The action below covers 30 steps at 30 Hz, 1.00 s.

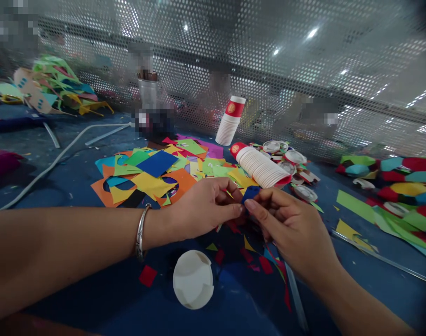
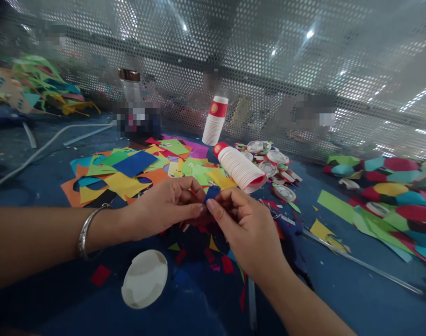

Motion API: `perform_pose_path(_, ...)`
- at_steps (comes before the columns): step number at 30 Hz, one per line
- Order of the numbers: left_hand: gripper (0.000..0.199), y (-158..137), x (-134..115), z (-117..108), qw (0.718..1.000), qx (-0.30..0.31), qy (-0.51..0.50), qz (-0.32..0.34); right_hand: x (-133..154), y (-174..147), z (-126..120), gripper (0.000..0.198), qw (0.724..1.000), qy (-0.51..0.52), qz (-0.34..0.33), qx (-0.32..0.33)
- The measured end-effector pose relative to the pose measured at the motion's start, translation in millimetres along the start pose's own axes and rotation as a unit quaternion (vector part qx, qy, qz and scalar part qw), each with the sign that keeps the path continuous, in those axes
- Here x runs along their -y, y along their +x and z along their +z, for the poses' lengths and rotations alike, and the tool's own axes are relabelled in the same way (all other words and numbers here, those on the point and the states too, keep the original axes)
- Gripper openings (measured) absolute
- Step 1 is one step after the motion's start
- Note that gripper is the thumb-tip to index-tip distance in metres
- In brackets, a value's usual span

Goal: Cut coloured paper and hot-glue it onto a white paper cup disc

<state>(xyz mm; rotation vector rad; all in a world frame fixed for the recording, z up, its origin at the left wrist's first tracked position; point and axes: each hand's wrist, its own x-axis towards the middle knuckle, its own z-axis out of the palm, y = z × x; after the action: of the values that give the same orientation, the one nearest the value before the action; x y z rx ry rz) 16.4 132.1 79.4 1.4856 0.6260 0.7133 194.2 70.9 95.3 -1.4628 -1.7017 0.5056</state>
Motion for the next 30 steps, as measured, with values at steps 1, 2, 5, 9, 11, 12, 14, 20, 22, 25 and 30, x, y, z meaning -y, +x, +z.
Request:
perform_pose_path(1,0.015,0,0,-1,1.0,-0.004,0.013,0.011,-1,0,0,0.02,1.0,-0.002,-0.003,-0.003)
perform_pose_path(2,0.015,1,1,-2,0.999,-0.009,0.025,0.02,-1,0,1,0.02,1.0,-0.004,-0.006,-0.005)
perform_pose_path(5,0.012,1,1,-3,0.998,-0.017,0.047,0.03,-4,-1,1,0.02,1.0,-0.009,-0.01,-0.006)
perform_pose_path(9,0.012,1,-2,-3,0.997,-0.015,0.068,0.037,-5,-2,1,0.02,1.0,-0.015,-0.01,0.003)
perform_pose_path(11,0.013,1,-3,-4,0.995,-0.023,0.08,0.047,-4,-2,1,0.02,1.0,-0.018,-0.011,0.009)
perform_pose_path(12,0.013,1,-3,-4,0.994,-0.027,0.087,0.053,-4,-1,1,0.021,1.0,-0.02,-0.011,0.012)
perform_pose_path(14,0.015,1,-3,-4,0.993,-0.031,0.099,0.061,-4,-1,0,0.023,0.999,-0.028,-0.01,0.016)
perform_pose_path(20,0.01,7,1,-4,0.993,-0.074,0.049,0.076,-4,1,-5,0.02,0.999,-0.031,0.017,-0.009)
perform_pose_path(22,0.01,9,3,-3,0.994,-0.085,0.018,0.073,-6,2,-8,0.021,0.999,-0.031,0.028,-0.022)
perform_pose_path(25,0.016,11,3,-1,0.994,-0.091,-0.04,0.051,-9,3,-11,0.024,0.998,-0.039,0.036,-0.024)
perform_pose_path(30,0.02,12,-1,3,0.993,-0.084,-0.079,0.025,-14,5,-13,0.029,0.997,-0.053,0.049,-0.019)
